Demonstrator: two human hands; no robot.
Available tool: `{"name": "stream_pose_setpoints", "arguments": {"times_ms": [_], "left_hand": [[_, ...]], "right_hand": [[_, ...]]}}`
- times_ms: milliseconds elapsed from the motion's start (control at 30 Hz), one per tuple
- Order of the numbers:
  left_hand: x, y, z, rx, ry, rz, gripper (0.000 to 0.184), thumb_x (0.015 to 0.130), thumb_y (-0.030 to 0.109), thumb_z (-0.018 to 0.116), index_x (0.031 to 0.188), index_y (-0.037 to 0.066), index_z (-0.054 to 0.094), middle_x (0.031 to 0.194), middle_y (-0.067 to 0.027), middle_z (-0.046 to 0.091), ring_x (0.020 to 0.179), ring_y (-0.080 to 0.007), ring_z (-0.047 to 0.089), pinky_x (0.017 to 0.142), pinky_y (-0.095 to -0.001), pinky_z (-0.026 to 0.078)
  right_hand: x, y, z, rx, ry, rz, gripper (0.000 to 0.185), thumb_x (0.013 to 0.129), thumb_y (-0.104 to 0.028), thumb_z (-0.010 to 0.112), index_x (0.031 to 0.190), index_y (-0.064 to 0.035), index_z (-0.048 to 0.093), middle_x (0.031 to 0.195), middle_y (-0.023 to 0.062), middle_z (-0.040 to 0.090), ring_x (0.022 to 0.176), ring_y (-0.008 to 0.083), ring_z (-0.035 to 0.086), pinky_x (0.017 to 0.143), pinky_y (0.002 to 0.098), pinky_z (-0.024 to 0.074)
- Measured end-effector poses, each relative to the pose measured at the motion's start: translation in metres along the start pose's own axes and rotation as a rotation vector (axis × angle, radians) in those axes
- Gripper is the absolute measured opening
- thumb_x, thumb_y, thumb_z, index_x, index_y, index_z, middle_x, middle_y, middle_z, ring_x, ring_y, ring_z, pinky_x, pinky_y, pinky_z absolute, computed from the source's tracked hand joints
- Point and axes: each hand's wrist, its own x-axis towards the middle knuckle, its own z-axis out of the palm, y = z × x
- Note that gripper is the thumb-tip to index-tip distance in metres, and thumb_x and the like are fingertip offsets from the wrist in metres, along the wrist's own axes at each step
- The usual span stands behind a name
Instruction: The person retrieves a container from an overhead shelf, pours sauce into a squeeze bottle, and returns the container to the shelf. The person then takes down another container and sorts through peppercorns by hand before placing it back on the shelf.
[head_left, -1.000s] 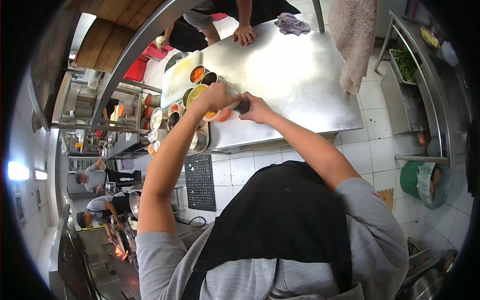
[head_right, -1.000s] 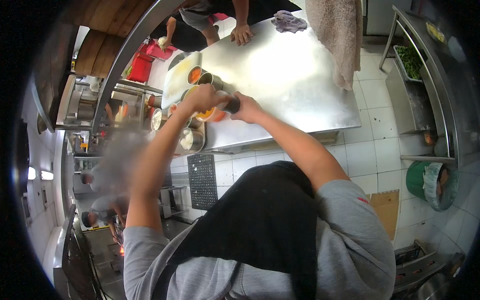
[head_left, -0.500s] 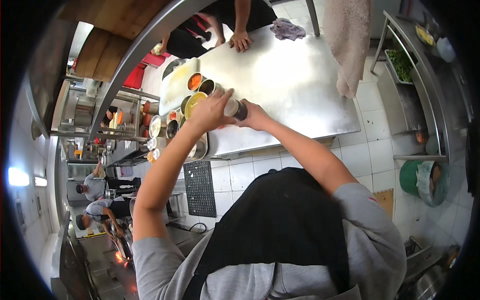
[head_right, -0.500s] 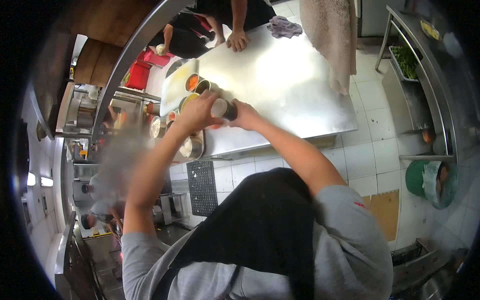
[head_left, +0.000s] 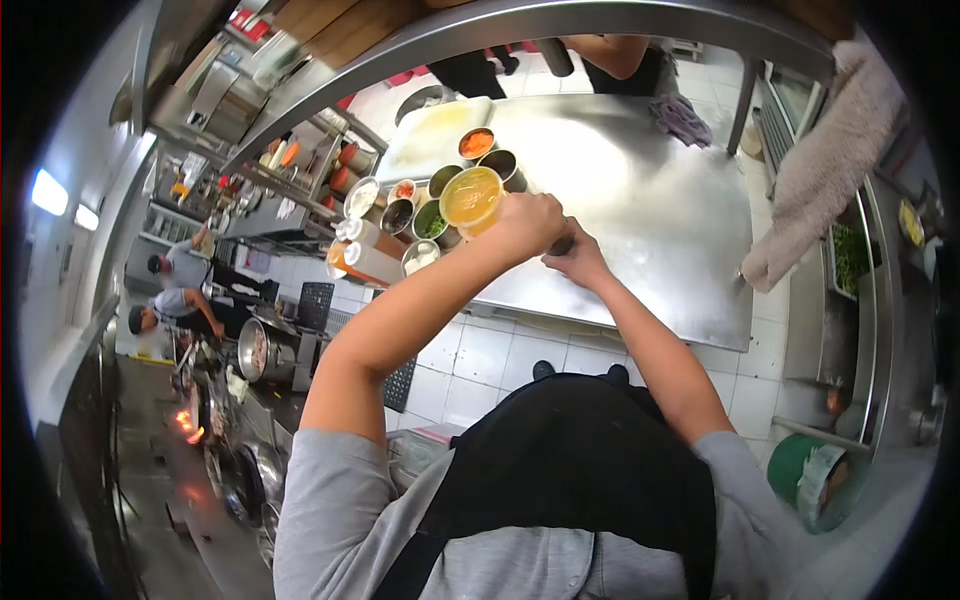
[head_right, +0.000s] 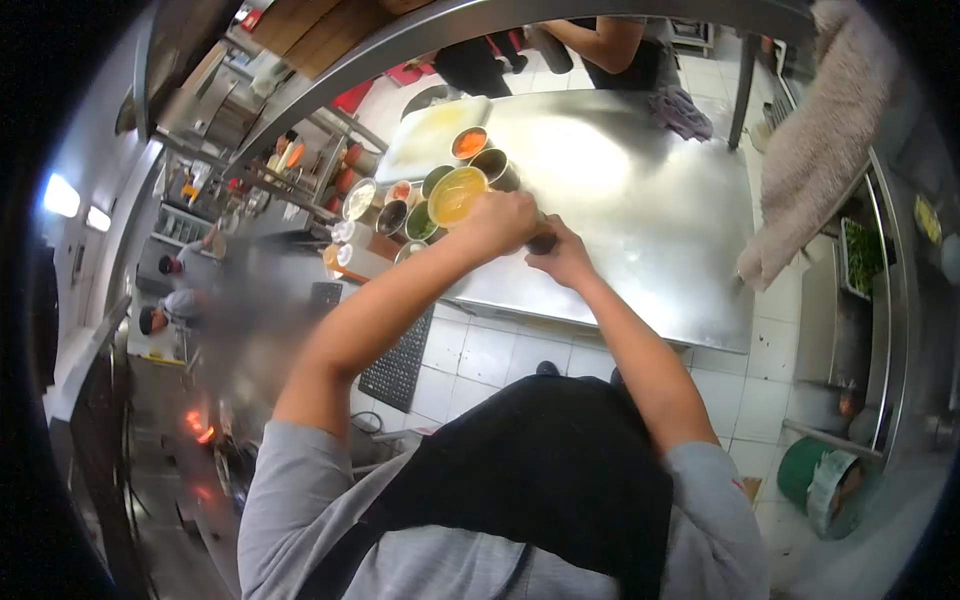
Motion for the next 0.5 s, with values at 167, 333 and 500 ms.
{"name": "stream_pose_setpoints", "arguments": {"times_ms": [167,333,500], "left_hand": [[-0.011,-0.007,0.003,-0.032,0.227,0.188,0.056,0.081,0.027,0.077,0.132,0.009,0.061,0.131,-0.0207,0.062,0.1,-0.0334,0.072,0.075,-0.0432,0.059],[0.01,0.003,-0.022,-0.133,-0.243,-0.056,0.051,0.081,0.03,0.077,0.126,0.009,0.064,0.132,-0.0189,0.06,0.122,-0.0309,0.061,0.086,-0.0444,0.056],[-0.001,-0.008,0.014,-0.131,0.264,0.247,0.046,0.084,0.026,0.072,0.126,0.008,0.064,0.13,-0.0188,0.061,0.126,-0.0303,0.058,0.087,-0.0448,0.056]], "right_hand": [[0.003,-0.007,-0.002,-0.123,0.017,0.084,0.058,0.073,-0.022,0.085,0.121,-0.0034,0.056,0.116,0.0141,0.068,0.105,0.0273,0.068,0.091,0.0369,0.054],[-0.003,-0.012,-0.002,-0.097,0.019,0.077,0.056,0.074,-0.016,0.084,0.122,-0.0044,0.056,0.115,0.0154,0.069,0.1,0.0214,0.068,0.086,0.0354,0.0546],[0.003,-0.005,-0.006,-0.232,-0.046,0.06,0.075,0.075,-0.023,0.086,0.138,-0.002,0.05,0.125,0.0148,0.068,0.114,0.0242,0.066,0.097,0.0362,0.052]]}}
